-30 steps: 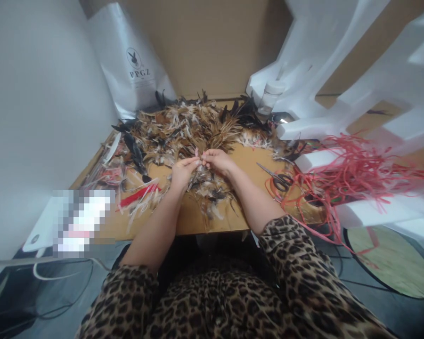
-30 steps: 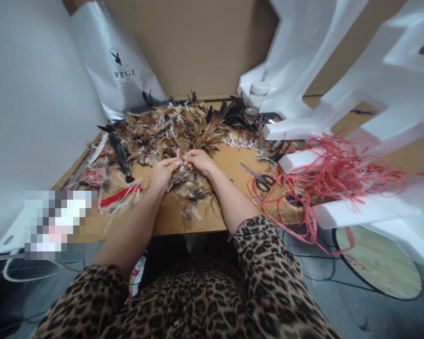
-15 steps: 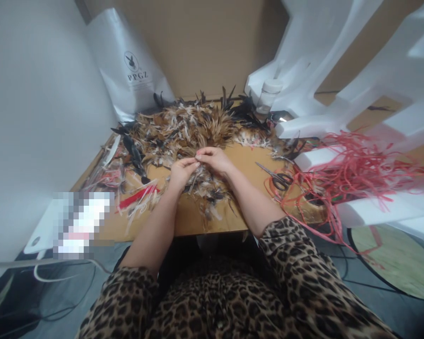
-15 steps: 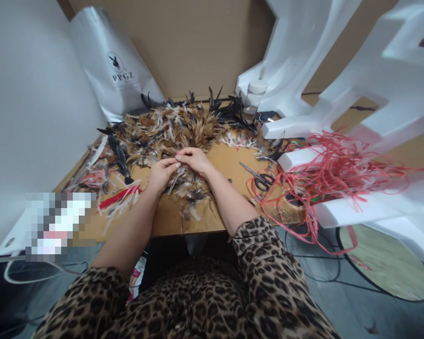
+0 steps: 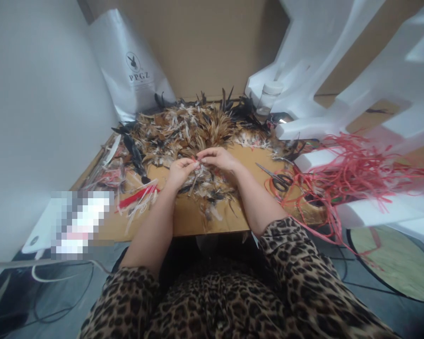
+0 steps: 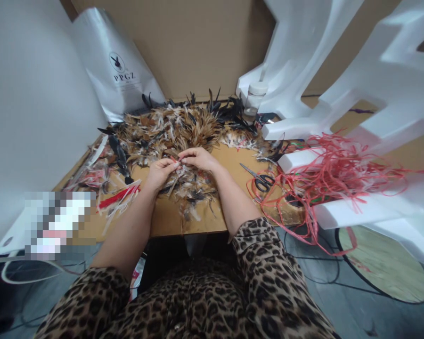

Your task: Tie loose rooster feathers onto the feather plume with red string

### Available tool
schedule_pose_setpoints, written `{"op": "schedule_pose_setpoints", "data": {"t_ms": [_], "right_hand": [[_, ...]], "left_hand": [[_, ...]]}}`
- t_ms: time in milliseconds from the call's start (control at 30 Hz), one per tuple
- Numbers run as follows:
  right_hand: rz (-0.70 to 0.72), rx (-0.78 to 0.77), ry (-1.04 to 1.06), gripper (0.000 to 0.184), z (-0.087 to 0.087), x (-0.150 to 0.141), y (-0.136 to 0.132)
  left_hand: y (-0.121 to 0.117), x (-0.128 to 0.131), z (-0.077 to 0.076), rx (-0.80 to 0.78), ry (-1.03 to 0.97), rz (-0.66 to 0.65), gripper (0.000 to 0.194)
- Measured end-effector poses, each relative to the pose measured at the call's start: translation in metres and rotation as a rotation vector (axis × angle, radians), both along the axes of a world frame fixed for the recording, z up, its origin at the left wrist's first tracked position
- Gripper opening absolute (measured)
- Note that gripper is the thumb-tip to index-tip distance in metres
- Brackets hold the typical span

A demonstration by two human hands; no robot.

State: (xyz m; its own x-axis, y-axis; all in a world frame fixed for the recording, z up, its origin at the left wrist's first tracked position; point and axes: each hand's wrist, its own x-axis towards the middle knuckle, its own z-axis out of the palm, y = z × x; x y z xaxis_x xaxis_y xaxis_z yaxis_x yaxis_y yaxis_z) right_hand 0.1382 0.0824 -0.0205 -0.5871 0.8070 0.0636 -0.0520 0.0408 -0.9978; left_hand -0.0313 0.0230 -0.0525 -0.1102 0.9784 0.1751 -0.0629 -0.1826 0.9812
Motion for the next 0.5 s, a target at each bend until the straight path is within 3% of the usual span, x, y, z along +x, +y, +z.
{"op": "schedule_pose_setpoints", "data": {"t_ms": [300, 500], "right_hand": [[-0.082, 0.120, -0.065, 0.023, -0.0080, -0.0072, -0.0005], [0.062, 0.219, -0.028, 0.022, -0.0029, -0.0021, -0.0008]], "left_hand": [[0.0004, -0.0009, 0.0006, -0.023, 0.007, -0.012, 0.022], [0.0011, -0.0023, 0.0023, -0.123, -0.141, -0.029, 0.025]]}}
